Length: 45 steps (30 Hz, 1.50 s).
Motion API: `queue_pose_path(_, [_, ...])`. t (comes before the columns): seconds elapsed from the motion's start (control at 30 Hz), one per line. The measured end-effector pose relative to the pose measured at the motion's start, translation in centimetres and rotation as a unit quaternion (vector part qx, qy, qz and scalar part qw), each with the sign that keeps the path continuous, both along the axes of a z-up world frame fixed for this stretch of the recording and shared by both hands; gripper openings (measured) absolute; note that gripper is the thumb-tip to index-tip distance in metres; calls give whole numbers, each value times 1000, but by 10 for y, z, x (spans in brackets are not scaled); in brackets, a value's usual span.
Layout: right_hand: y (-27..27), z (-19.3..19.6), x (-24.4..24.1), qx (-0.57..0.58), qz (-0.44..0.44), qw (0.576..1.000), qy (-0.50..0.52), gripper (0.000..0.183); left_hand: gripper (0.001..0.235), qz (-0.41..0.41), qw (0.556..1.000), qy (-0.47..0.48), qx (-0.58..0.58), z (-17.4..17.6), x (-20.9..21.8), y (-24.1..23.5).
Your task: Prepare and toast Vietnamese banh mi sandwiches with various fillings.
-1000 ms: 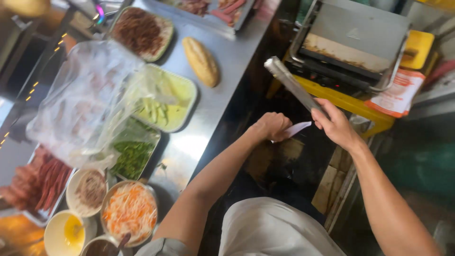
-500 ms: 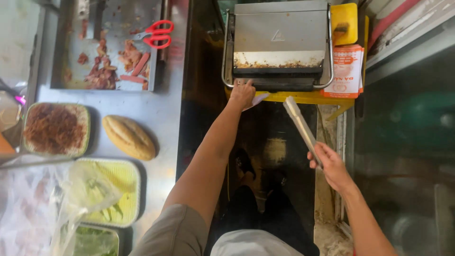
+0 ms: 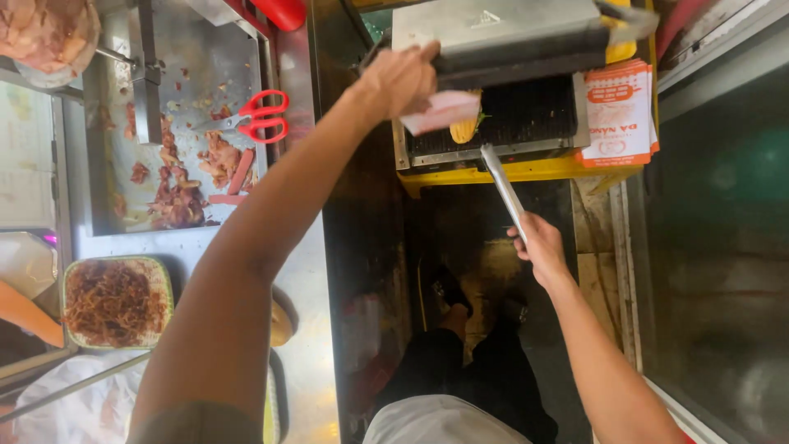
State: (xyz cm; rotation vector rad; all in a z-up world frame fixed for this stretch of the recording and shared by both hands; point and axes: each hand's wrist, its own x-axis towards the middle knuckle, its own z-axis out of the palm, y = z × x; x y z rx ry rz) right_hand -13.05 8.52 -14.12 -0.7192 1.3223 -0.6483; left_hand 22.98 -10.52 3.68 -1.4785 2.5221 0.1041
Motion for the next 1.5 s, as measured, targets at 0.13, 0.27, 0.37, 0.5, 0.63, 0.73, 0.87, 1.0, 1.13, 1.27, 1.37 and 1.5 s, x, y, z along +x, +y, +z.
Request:
queue_pose_path(0.13, [-33,-14,45,10,-34,999,26,30,19,-51,991,59,-110,40,28,-49])
queue_pose_path(0.27, [-44,-8,69,28,-26,997,69,31,24,-8,994,96,-51,38,38,-76])
queue_pose_path(0.37, [-55,-16,79,19,-42,998,48,32,25,11,987,150,-49,26,46,-93])
queue_pose_path(0.5, [-81,-32,97,-11,-61,998,5,33,30,20,982,184,-40,35,44,-96])
queue_pose_path(0.63, [-103,-39,107,-45,-82,996,1,33,30,41,980,192,-40,47,37,-88])
queue_pose_path(0.73, [-107,-35,102,-89,-75,993,-16,32,34,63,987,145,-21,67,31,-79])
queue_pose_path(0.87, [-75,8,40,-98,-57,993,16,34,40,56,992,112,-23,71,30,-69])
queue_pose_path(1.0, [-12,46,-72,-96,-57,992,59,38,33,-51,964,221,-141,65,18,-56])
queue_pose_path(1.13, [30,76,-183,-89,-120,984,100,38,22,158,970,112,149,80,-15,-12])
queue_pose_path(1.27, [23,118,-227,-119,-120,983,68,37,50,130,954,72,259,25,-46,60])
queue_pose_path(1.37, [-13,140,-234,-132,-115,982,64,35,20,69,948,201,238,-77,-53,91])
queue_pose_path(1.5, [-62,147,-225,-146,-59,987,44,37,20,127,953,193,195,-153,-70,115])
